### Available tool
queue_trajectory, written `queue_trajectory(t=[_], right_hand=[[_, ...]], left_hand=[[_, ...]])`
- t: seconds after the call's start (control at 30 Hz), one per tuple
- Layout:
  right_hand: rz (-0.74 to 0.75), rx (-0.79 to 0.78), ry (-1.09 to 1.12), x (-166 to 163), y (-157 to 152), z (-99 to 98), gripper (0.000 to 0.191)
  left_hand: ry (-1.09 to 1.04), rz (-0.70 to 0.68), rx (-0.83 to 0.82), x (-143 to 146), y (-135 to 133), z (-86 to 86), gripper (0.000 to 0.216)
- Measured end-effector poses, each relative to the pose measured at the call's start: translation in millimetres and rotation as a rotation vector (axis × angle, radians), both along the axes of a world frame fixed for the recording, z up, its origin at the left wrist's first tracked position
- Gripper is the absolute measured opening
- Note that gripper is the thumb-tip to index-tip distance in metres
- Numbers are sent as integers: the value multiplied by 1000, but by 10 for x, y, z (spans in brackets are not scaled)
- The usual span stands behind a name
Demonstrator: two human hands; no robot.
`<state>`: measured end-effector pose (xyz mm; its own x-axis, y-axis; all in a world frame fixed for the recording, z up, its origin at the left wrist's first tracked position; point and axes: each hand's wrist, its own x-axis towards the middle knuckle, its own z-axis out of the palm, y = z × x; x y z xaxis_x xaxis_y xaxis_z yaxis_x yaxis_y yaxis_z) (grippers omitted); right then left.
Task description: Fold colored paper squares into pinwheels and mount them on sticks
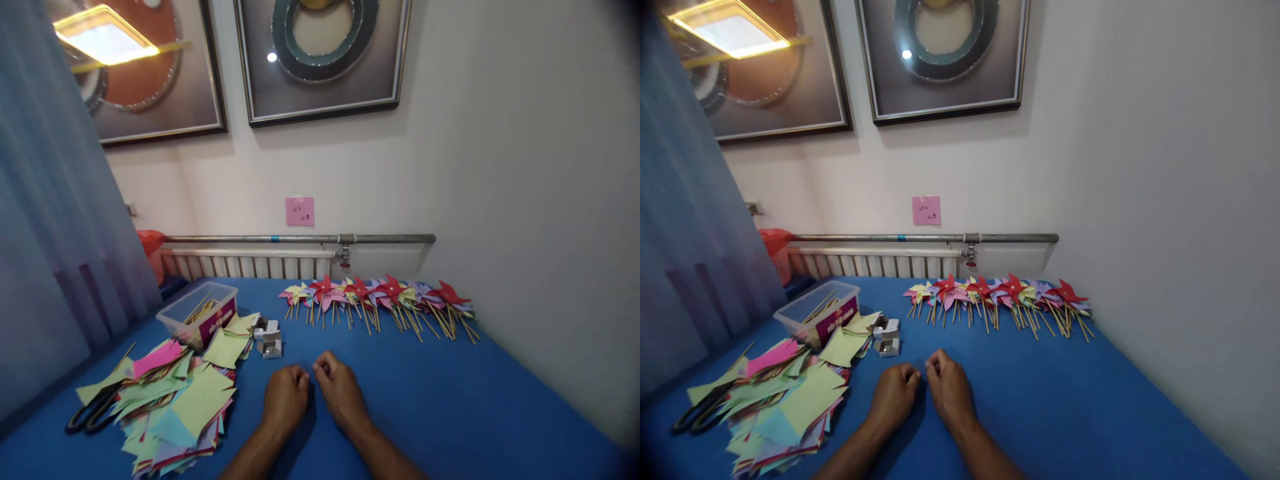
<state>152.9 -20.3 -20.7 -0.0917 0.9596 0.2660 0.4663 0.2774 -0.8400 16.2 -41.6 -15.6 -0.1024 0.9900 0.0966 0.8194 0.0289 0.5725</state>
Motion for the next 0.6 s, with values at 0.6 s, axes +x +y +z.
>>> queue_trajectory(t=[0.6], right_hand=[[29,-28,9,-7,51,-23,22]], left_hand=[[490,-48,864,-1244,-1391,-500,14]])
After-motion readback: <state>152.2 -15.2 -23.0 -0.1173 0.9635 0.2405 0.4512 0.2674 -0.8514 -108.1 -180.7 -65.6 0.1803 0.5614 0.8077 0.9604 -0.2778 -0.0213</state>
